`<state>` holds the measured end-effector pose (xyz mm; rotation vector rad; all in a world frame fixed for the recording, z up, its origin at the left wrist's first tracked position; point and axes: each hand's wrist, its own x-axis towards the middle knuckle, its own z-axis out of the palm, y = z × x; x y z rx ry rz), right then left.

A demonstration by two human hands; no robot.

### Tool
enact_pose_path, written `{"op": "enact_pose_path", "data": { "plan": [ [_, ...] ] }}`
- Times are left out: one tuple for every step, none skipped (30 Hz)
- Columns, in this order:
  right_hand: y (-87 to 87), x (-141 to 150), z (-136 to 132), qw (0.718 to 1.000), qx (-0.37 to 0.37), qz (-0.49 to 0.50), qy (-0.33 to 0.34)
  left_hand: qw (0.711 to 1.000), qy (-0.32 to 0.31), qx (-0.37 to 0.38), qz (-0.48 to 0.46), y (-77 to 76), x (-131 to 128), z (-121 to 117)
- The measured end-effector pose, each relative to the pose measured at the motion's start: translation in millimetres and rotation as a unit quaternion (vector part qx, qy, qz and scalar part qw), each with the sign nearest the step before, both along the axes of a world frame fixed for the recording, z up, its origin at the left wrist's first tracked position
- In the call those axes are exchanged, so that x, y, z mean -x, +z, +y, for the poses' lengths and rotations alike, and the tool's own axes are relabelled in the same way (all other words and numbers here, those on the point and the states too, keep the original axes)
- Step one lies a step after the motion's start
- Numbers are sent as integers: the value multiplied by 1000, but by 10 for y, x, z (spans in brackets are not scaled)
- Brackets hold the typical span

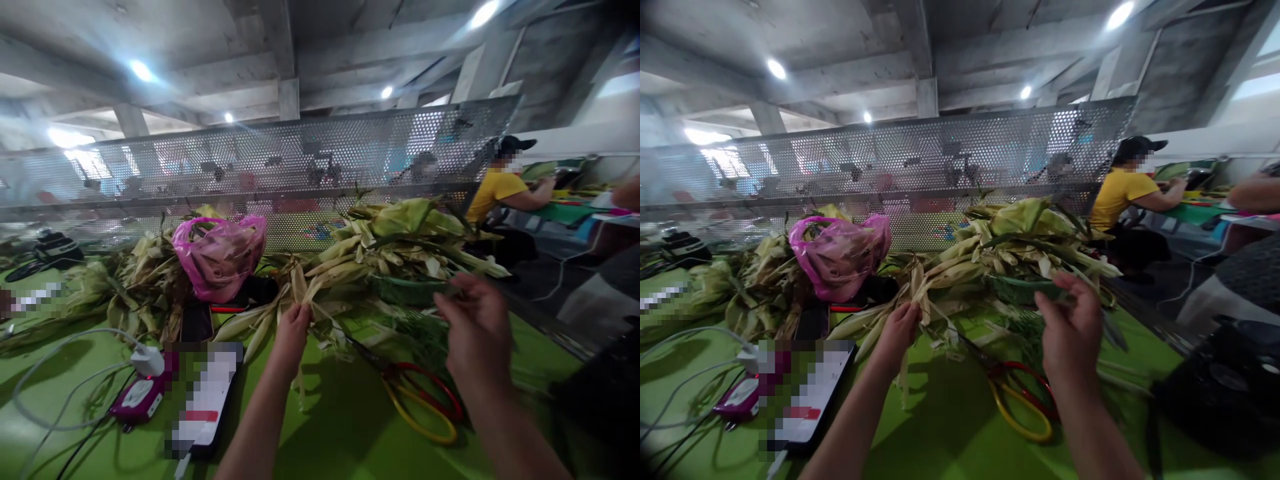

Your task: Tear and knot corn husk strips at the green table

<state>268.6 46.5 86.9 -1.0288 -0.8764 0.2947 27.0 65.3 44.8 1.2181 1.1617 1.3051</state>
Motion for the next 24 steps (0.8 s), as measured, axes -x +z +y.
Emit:
{"op": "enact_pose_path", "data": {
  "plan": [
    [-3, 94, -45, 999, 25, -28, 36, 1000, -14, -1, 2, -14, -31, -8],
    [-10, 210, -96, 988, 87, -44, 117, 1000, -31, -5, 4, -28, -62, -18],
    [-21, 338, -147, 966, 149, -38, 209, 999, -48, -11, 7, -39, -91, -30],
    [-35, 465, -194, 933, 197, -22, 301, 998, -66, -17, 14, -48, -117, -42],
    [-53, 582, -230, 894, 239, 1, 380, 996, -81, -23, 22, -55, -138, -54],
    [-73, 680, -253, 857, 266, 23, 440, 995, -92, -28, 30, -59, -154, -64],
    [-96, 751, -261, 839, 274, 41, 468, 994, -101, -33, 38, -61, -165, -73],
    [-120, 795, -255, 830, 278, 49, 481, 992, -107, -39, 45, -61, -173, -79],
    [-146, 812, -236, 833, 273, 53, 478, 991, -112, -47, 54, -58, -178, -85],
    [-171, 808, -210, 846, 262, 52, 462, 989, -117, -58, 65, -52, -182, -91],
    [-194, 788, -181, 860, 250, 48, 442, 987, -125, -71, 79, -44, -186, -99],
    [-214, 759, -152, 873, 238, 42, 423, 983, -134, -84, 92, -33, -191, -110],
    [-231, 729, -127, 884, 228, 36, 408, 979, -146, -95, 105, -19, -198, -125],
    [-244, 702, -107, 891, 220, 30, 397, 975, -159, -104, 113, -3, -205, -144],
    [-254, 681, -95, 896, 213, 23, 388, 972, -173, -107, 114, 13, -213, -166],
    [-261, 667, -88, 901, 208, 17, 379, 971, -186, -103, 109, 29, -221, -189],
    [-266, 658, -87, 907, 204, 13, 369, 971, -197, -90, 96, 43, -227, -212],
    [-269, 653, -88, 912, 200, 11, 357, 972, -210, -73, 76, 53, -231, -233],
    [-271, 649, -91, 917, 198, 8, 347, 972, -223, -55, 54, 59, -232, -249],
    [-272, 644, -94, 919, 199, 3, 340, 971, -235, -40, 32, 61, -232, -259],
    [-272, 636, -96, 919, 201, -4, 339, 970, -242, -30, 17, 57, -229, -262],
    [-272, 624, -96, 916, 205, -16, 346, 970, -243, -25, 7, 50, -224, -257],
    [-271, 608, -94, 910, 210, -32, 355, 971, -237, -22, 0, 40, -218, -246],
    [-269, 588, -92, 903, 217, -56, 366, 975, -222, -16, -6, 29, -209, -229]
  ]
}}
